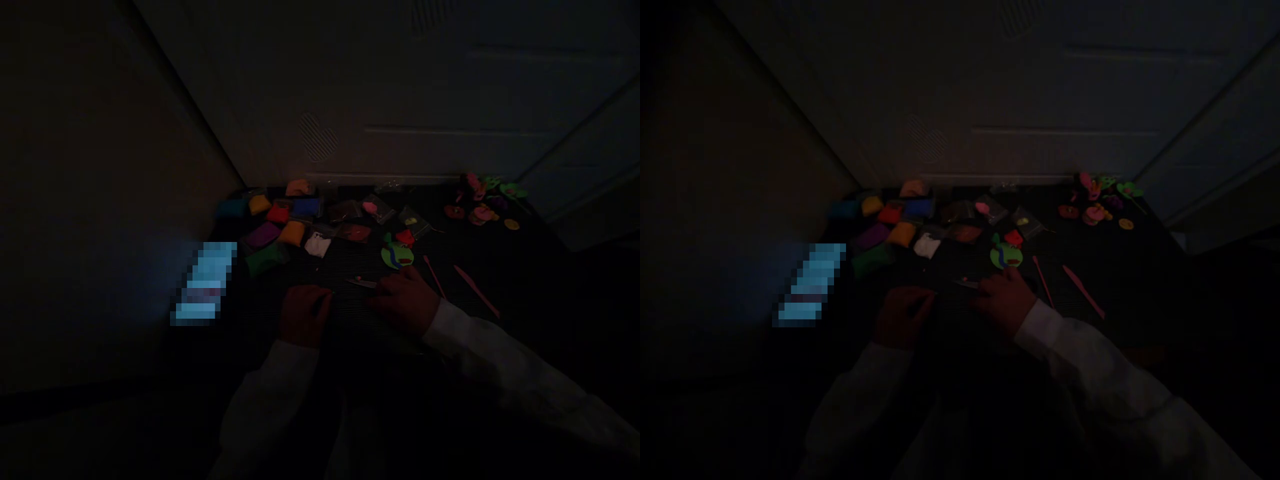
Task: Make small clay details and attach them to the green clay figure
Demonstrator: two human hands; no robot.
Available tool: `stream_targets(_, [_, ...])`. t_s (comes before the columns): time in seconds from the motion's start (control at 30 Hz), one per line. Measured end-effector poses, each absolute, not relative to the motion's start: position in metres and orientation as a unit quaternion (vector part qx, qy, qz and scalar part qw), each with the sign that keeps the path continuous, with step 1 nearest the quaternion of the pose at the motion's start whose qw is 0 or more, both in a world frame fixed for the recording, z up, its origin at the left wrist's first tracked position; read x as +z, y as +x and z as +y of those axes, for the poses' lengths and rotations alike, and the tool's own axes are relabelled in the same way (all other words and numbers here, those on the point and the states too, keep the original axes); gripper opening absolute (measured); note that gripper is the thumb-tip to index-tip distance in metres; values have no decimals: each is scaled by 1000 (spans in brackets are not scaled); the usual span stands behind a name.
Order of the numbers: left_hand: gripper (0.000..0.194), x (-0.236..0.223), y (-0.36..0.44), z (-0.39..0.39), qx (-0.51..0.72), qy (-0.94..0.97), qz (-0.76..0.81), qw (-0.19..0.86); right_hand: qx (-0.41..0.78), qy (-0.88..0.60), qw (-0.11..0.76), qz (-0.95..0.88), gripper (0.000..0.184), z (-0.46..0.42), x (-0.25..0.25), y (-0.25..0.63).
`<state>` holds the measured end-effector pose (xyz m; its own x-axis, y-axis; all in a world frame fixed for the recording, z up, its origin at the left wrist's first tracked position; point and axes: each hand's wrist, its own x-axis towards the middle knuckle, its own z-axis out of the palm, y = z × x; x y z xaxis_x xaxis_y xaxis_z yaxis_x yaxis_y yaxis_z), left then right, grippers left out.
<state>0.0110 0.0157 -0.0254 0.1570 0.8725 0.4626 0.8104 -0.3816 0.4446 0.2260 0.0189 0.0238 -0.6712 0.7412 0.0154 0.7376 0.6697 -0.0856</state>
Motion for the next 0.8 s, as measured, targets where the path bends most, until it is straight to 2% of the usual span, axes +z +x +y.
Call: stream_targets(0.8, [13,-25,11,17,339,760,553,46,90,-436,84,-892,21,9,12,240])
